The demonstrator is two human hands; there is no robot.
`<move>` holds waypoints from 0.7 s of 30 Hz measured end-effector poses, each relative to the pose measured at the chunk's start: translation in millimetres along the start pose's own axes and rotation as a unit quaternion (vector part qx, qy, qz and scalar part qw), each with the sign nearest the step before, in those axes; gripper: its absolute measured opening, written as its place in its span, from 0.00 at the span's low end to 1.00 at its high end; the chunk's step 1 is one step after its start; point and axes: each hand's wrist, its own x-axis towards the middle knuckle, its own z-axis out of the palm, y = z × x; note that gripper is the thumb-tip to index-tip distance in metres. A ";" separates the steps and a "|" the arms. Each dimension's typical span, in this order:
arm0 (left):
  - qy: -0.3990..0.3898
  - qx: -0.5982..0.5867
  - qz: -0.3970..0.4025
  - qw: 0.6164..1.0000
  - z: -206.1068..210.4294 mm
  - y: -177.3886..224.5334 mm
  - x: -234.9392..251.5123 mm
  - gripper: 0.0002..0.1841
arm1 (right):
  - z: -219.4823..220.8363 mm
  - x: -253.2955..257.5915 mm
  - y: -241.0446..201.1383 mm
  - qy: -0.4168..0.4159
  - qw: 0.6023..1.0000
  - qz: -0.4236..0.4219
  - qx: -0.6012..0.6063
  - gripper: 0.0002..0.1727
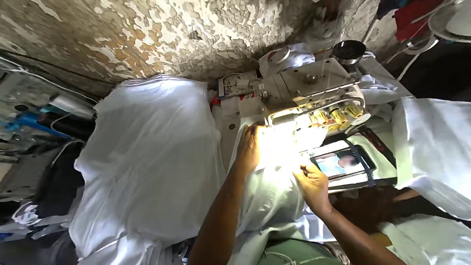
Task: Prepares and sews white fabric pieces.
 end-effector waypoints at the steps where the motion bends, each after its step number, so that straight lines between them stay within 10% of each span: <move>1: -0.002 -0.002 0.004 1.000 -1.8 -3.0 5.4 0.13 | 2.7 4.5 0.0 0.003 1.000 -0.001 -0.003 0.04; 18: -0.023 -0.001 -0.044 0.999 -11.2 -41.7 57.1 0.18 | 24.1 49.4 -4.4 0.018 0.998 0.060 -0.024 0.13; 21: -0.041 0.022 -0.067 0.997 -16.0 -40.6 58.3 0.21 | 20.9 49.8 -23.3 -0.051 0.974 0.194 -0.103 0.30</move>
